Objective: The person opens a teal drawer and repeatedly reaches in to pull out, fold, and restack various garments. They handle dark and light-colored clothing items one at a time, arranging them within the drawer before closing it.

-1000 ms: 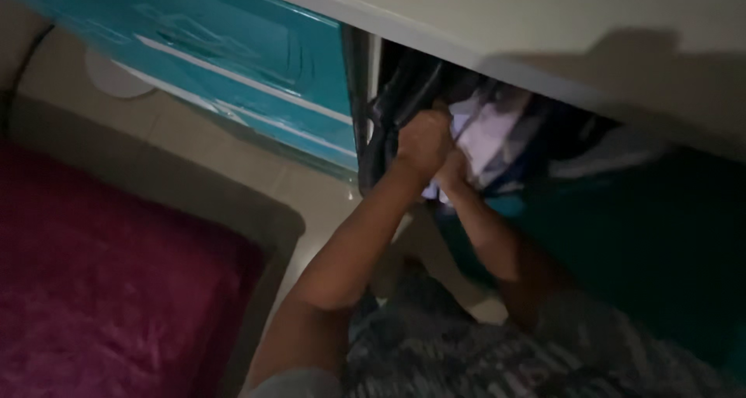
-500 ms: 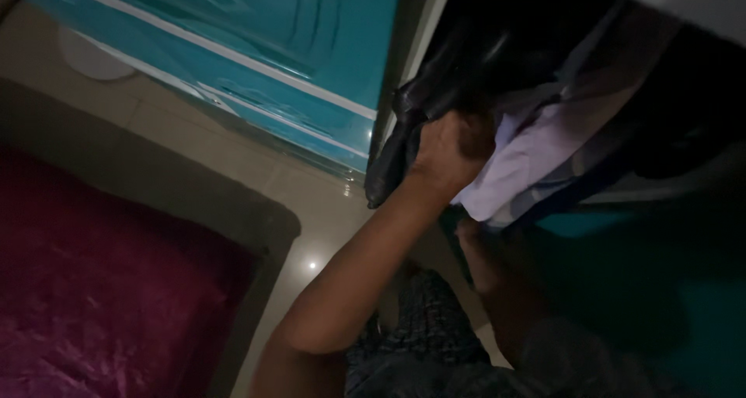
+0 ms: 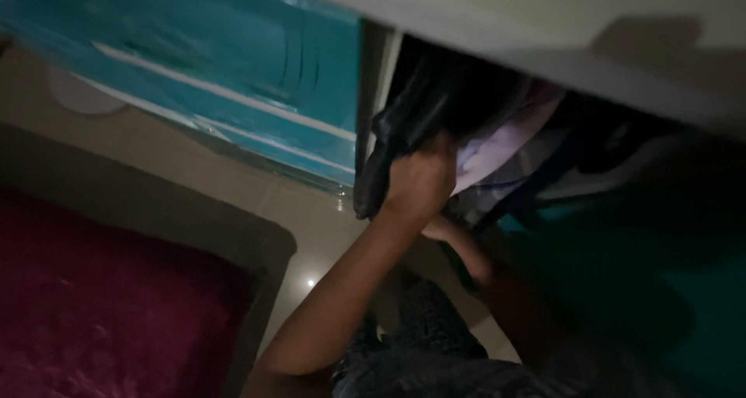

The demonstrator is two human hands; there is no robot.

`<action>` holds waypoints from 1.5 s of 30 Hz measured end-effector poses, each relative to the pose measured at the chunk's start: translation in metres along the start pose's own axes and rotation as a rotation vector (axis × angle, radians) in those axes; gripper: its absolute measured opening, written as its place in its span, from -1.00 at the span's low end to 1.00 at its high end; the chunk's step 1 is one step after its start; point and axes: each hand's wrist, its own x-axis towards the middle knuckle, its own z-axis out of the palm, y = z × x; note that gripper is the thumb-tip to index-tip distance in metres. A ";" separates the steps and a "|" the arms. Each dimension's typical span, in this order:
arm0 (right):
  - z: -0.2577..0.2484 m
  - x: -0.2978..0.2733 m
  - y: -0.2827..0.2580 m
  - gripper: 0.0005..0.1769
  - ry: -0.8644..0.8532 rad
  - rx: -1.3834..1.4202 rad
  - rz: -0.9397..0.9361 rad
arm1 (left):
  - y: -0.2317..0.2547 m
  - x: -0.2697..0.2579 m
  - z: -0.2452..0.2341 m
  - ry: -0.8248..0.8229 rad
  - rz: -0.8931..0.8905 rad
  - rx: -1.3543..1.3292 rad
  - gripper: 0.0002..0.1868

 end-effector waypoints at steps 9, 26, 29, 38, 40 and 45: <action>-0.146 -0.102 -0.073 -0.45 0.323 0.110 -0.110 | 0.083 -0.007 0.035 -0.258 0.120 -0.296 -0.67; -0.191 -0.043 -0.094 -0.44 0.633 -0.256 0.071 | -0.057 0.055 0.052 -0.284 -0.298 -0.393 -0.39; -0.174 -0.035 -0.072 -0.44 0.600 -0.261 0.111 | -0.066 0.053 0.062 -0.407 -0.349 -0.331 -0.40; -0.114 -0.095 -0.043 -0.53 0.517 -0.326 0.124 | -0.077 0.026 0.060 -0.349 -0.007 -0.202 -0.47; -0.098 -0.097 -0.044 -0.59 0.369 -0.137 -0.111 | -0.053 0.021 0.053 -0.415 -0.052 -0.334 -0.41; -0.042 -0.068 -0.067 -0.63 0.206 0.011 -0.182 | 0.013 -0.016 0.047 0.042 0.334 -0.152 -0.39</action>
